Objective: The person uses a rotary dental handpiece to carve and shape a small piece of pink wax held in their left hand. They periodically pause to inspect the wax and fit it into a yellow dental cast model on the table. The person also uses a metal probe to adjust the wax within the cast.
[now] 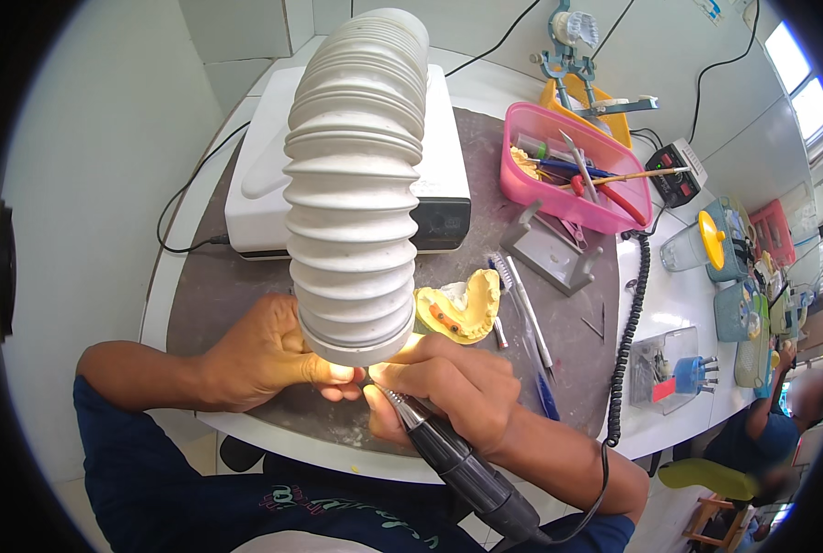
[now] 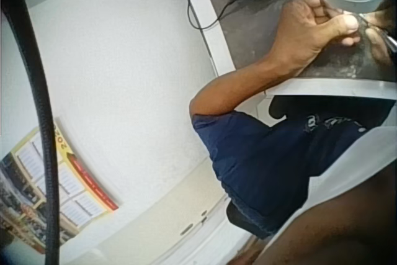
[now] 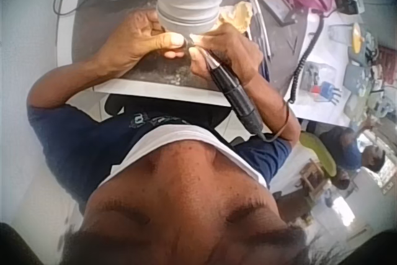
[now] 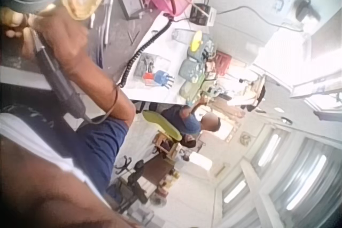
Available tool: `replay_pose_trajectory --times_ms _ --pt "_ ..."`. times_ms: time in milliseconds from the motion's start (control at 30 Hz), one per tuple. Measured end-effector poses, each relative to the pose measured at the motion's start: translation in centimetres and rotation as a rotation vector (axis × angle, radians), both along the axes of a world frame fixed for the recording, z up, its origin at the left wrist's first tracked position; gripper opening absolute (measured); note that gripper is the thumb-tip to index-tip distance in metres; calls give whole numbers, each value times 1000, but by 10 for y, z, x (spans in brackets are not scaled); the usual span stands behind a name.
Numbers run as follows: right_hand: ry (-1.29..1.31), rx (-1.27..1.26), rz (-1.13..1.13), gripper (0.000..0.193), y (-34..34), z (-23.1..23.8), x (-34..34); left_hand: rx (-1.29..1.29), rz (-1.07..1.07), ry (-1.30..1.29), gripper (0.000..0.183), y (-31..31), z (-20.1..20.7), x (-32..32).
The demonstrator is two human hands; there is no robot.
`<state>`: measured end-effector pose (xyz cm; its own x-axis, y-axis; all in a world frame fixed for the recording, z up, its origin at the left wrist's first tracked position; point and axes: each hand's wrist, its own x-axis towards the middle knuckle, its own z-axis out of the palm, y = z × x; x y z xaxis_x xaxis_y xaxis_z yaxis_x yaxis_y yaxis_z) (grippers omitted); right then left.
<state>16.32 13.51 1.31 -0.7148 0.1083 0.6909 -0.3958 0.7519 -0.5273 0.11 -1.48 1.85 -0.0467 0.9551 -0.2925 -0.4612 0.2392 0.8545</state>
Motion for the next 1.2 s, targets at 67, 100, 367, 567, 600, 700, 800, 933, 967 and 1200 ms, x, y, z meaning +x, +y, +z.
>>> replay_pose_trajectory --times_ms 67,100,367,567,600,700,800,933,967,1200 --pt "-16 6 1 26 0 2 1 -6 -4 3 25 2 2 0" --pt "-25 9 14 27 1 3 3 2 -8 -2 25 2 1 0" --pt "-36 13 29 29 2 3 3 14 -2 -10 24 1 -1 -1" --pt "-7 1 18 28 1 2 1 0 -4 -22 23 2 2 0" --pt "-14 1 32 28 1 3 1 -7 1 -15 23 1 2 0" --pt "-4 7 -1 28 1 1 2 -24 1 3 23 2 3 -1" --pt "-3 7 -10 28 2 3 3 -34 0 5 23 2 2 -2" --pt "17 15 -22 28 2 0 1 -56 38 -40 25 3 2 -1" --pt "18 21 -25 27 2 0 1 -72 56 -55 27 4 4 0" --pt "-20 49 10 27 4 0 3 -67 53 -56 26 4 4 0"
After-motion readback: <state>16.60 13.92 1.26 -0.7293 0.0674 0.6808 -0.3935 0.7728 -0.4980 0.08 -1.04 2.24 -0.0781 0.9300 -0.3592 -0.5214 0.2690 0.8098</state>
